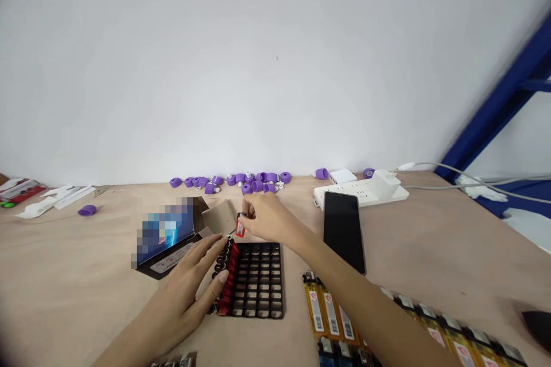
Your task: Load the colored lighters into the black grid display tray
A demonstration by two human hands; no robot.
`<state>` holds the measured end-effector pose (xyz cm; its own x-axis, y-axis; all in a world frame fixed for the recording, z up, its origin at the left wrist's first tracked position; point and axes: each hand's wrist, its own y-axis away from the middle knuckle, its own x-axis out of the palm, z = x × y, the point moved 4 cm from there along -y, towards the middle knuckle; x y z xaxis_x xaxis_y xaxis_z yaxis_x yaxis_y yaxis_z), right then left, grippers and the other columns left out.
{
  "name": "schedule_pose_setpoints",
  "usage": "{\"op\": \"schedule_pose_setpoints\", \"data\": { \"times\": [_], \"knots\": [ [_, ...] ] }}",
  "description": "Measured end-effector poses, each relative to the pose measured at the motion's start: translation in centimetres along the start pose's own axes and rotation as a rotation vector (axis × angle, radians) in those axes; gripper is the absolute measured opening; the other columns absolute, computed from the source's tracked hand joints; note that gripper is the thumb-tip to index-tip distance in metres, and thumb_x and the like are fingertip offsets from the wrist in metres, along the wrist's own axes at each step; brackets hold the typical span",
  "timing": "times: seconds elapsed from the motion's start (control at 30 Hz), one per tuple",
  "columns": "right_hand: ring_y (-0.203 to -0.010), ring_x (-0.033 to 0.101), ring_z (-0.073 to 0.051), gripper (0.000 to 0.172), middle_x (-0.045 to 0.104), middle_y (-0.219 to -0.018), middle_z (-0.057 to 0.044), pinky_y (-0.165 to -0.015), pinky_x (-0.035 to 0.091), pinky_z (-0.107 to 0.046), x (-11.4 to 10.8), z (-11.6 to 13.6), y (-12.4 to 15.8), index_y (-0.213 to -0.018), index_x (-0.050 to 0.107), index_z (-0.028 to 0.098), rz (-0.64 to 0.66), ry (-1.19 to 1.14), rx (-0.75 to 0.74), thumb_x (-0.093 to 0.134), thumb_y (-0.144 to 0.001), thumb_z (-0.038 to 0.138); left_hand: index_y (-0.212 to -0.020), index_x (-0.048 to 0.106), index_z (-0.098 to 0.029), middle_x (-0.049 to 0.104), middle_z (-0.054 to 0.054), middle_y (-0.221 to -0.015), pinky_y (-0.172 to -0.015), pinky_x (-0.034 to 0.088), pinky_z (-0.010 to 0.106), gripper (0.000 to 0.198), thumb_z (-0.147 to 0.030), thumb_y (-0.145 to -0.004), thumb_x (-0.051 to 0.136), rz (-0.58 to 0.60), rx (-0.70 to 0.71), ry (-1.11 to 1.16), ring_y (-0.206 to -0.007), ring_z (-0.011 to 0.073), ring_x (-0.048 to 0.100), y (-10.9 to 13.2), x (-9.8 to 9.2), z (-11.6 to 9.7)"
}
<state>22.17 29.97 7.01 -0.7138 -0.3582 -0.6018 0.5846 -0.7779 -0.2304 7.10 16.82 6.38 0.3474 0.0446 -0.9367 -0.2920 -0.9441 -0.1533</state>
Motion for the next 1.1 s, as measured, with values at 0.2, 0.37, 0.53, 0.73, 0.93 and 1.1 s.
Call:
{"op": "schedule_pose_setpoints", "data": {
  "times": [0.2, 0.37, 0.53, 0.73, 0.93, 1.1],
  "knots": [
    [-0.058, 0.055, -0.012, 0.006, 0.062, -0.067, 0.002, -0.051, 0.035, -0.022, 2.6, -0.3, 0.0, -0.078, 0.058, 0.018, 0.078, 0.089, -0.027, 0.06, -0.083, 0.018, -0.139, 0.043, -0.022, 0.051, 0.015, -0.142, -0.104, 0.051, 0.049, 0.041, -0.036, -0.103, 0.032, 0.015, -0.007, 0.007, -0.131, 0.0292, 0.051, -0.3, -0.4, -0.3],
    [-0.065, 0.059, -0.015, 0.005, 0.065, -0.074, -0.003, -0.057, 0.035, -0.023, 3.2, 0.5, 0.0, -0.082, 0.06, 0.017, 0.101, 0.236, -0.076, 0.06, -0.087, 0.018, -0.138, 0.044, -0.022, 0.053, 0.014, -0.14, -0.103, 0.05, 0.05, 0.04, -0.037, -0.103, 0.032, 0.009, -0.007, 0.042, -0.129, 0.0287, 0.052, -0.2, -0.1, 0.1],
    [-0.073, 0.064, -0.022, 0.013, 0.069, -0.082, -0.01, -0.059, 0.035, -0.028, 3.3, 1.7, 0.9, -0.092, 0.063, 0.015, 0.156, 0.384, -0.128, 0.054, -0.096, 0.023, -0.133, 0.051, -0.019, 0.055, 0.015, -0.138, -0.103, 0.05, 0.05, 0.04, -0.038, -0.102, 0.033, 0.013, -0.02, 0.046, -0.129, 0.0299, 0.053, 0.0, -0.2, 0.1],
    [-0.084, 0.068, -0.024, 0.017, 0.072, -0.094, -0.012, -0.067, 0.044, -0.028, 3.2, 2.2, 2.2, -0.101, 0.066, 0.015, 0.223, 0.42, -0.129, 0.05, -0.095, 0.014, -0.14, 0.048, -0.015, 0.055, 0.017, -0.139, -0.105, 0.047, 0.049, 0.049, -0.041, -0.101, 0.034, 0.071, -0.064, 0.081, -0.13, 0.0308, 0.053, 0.0, -0.5, 0.5],
    [-0.11, 0.063, -0.029, 0.044, 0.068, -0.118, -0.018, -0.087, 0.05, -0.038, 1.7, 1.8, 5.9, -0.139, 0.049, 0.011, 0.19, 0.407, -0.035, 0.044, -0.095, 0.011, -0.14, 0.049, -0.019, 0.062, 0.015, -0.129, -0.101, 0.049, 0.047, 0.047, -0.041, -0.102, 0.034, 0.073, -0.015, 0.11, -0.124, 0.0289, 0.057, -0.3, -0.5, 1.3],
    [-0.119, 0.059, -0.025, 0.041, 0.065, -0.128, -0.015, -0.101, 0.047, -0.04, 0.2, 2.9, 11.8, -0.138, 0.051, 0.014, 0.145, 0.387, 0.025, 0.041, -0.098, 0.016, -0.147, 0.039, -0.018, 0.054, 0.016, -0.139, -0.108, 0.042, 0.049, 0.051, -0.042, -0.102, 0.034, 0.001, 0.021, 0.092, -0.133, 0.0291, 0.048, -0.4, -0.4, 1.5]
  ]
}}
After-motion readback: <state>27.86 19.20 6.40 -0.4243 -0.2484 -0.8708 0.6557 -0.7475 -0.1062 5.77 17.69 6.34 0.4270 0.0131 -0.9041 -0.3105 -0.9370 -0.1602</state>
